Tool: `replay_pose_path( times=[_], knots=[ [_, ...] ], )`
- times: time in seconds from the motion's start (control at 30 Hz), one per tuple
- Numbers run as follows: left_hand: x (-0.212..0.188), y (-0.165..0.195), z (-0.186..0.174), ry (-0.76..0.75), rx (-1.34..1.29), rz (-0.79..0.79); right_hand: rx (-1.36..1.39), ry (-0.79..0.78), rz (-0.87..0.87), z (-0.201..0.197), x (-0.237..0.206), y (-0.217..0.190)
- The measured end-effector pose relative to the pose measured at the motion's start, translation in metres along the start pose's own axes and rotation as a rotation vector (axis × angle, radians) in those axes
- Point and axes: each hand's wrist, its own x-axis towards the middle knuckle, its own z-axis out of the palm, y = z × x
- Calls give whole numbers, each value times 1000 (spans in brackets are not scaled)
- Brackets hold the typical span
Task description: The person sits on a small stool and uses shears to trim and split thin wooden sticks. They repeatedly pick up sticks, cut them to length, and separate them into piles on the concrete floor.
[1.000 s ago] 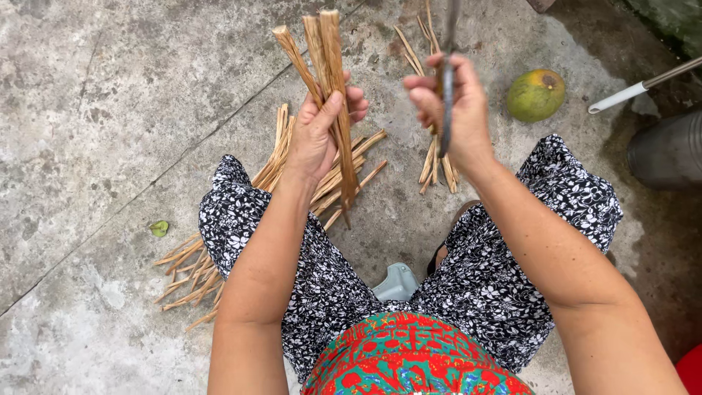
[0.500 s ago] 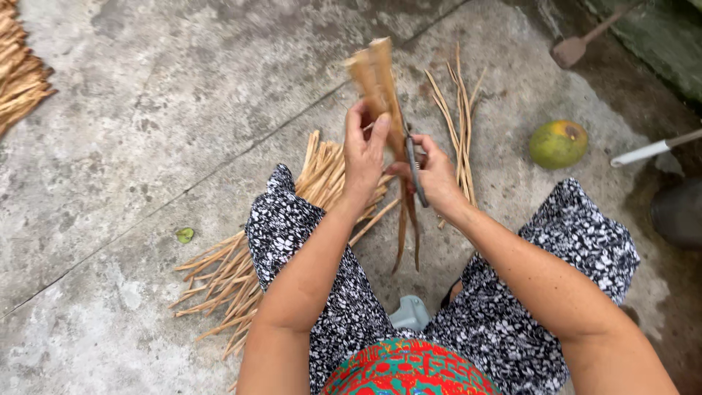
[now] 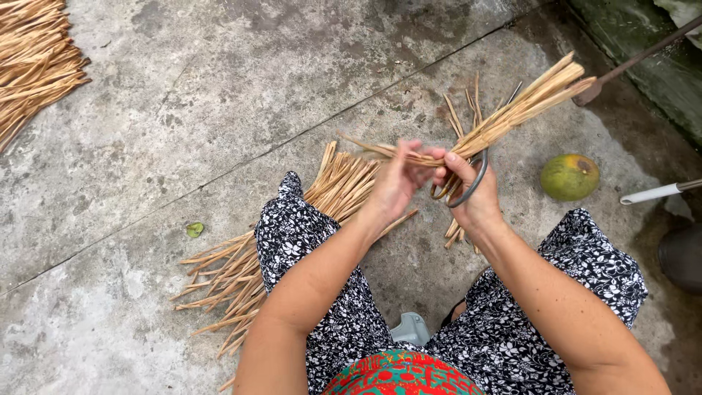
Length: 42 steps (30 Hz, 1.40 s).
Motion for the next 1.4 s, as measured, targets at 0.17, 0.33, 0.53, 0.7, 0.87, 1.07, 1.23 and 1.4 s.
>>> replay_pose_path(
  times=[0.17, 0.33, 0.53, 0.7, 0.87, 1.07, 1.23, 1.4],
  knots=[
    [6, 38, -10, 248, -185, 205, -8, 10, 137, 0, 3, 6],
    [-4, 69, -26, 194, 137, 459, -210, 202, 183, -14, 16, 2],
    [-37, 88, -42, 131, 462, 395, -312, 465, -88, -60, 36, -34],
    [-64, 86, -48, -21, 638, 198, -536, 200, -264, -82, 20, -55],
    [-78, 82, -52, -77, 771, 76, -822, -95, -141, -62, -8, -39],
    [-85, 79, -49, -202, 862, -33, -825, -233, -115, -41, -13, -49],
    [-86, 79, -48, -204, 1013, -51, -825, -299, -99, -38, -17, -56],
    [-87, 79, -49, -199, 931, -24, -861, -242, -101, -37, -19, -57]
  ],
)
